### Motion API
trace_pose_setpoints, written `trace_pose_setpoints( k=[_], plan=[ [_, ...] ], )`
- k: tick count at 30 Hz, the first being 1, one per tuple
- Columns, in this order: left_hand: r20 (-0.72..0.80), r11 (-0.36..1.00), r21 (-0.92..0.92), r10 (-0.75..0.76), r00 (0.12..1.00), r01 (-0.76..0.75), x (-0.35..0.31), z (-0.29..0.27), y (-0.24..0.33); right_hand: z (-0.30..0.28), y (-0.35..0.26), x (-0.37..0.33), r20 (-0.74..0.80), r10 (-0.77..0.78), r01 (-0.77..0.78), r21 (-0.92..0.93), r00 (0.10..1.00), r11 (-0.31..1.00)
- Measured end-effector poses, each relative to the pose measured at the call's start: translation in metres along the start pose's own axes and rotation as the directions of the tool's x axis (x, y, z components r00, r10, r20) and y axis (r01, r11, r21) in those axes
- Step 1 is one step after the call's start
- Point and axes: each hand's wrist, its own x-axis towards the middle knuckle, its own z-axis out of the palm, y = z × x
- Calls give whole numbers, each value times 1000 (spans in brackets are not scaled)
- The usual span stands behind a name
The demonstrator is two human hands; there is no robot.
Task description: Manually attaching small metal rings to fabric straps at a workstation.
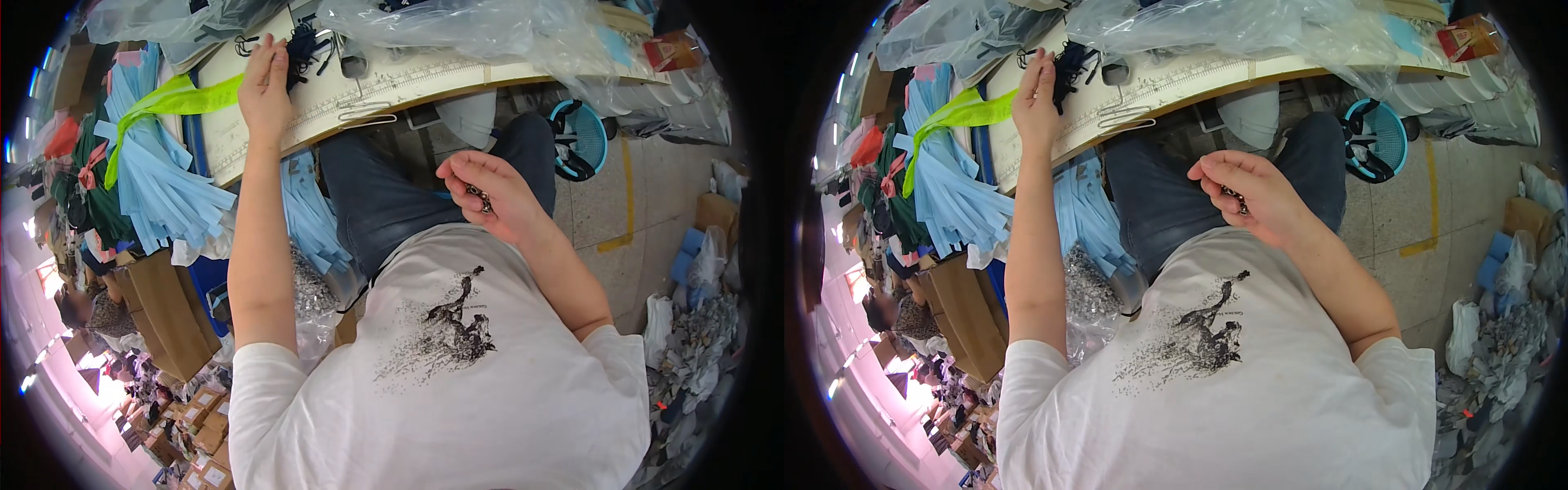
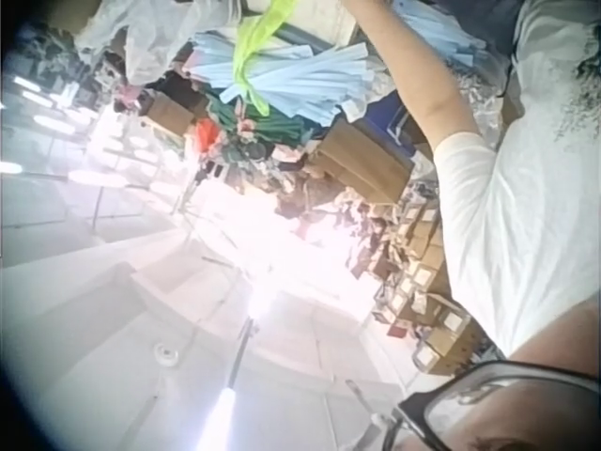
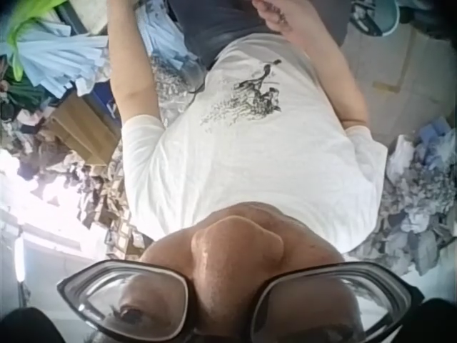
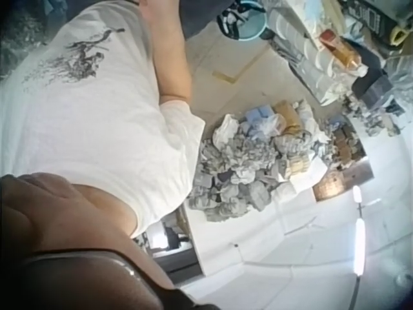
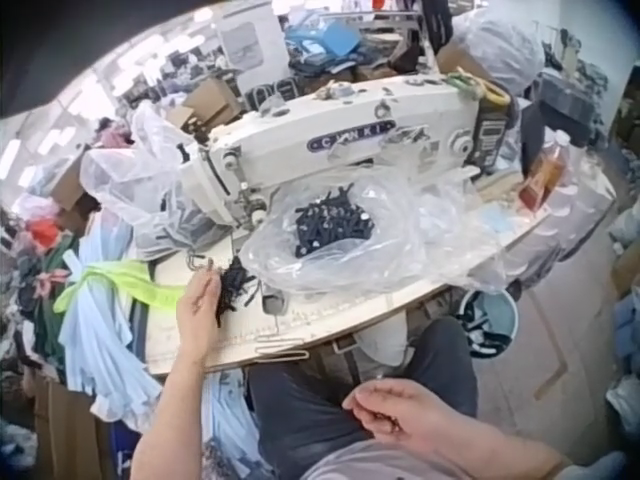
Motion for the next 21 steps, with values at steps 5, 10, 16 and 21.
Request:
trace_pose_setpoints(
  k=[5, 10, 16, 21],
  plan=[
    [-160, 973, -232, -23, 987, -15, 26, -18, 23, -1, 1, -2, 9, 10, -10, -11, 1000, 1000],
    [-312, 977, -211, -79, 947, 12, 36, -43, 69, -4, 1, -4, 26, -18, 17, 14, 999, 1000],
    [-189, 843, -536, -170, 967, 44, -14, -44, 134, -3, -3, -7, 93, -47, 36, 120, 995, 992],
    [239, 527, -691, -480, 844, 495, -71, -13, 158, -6, -4, -5, 122, -83, 59, 183, 989, 981]
  ],
)
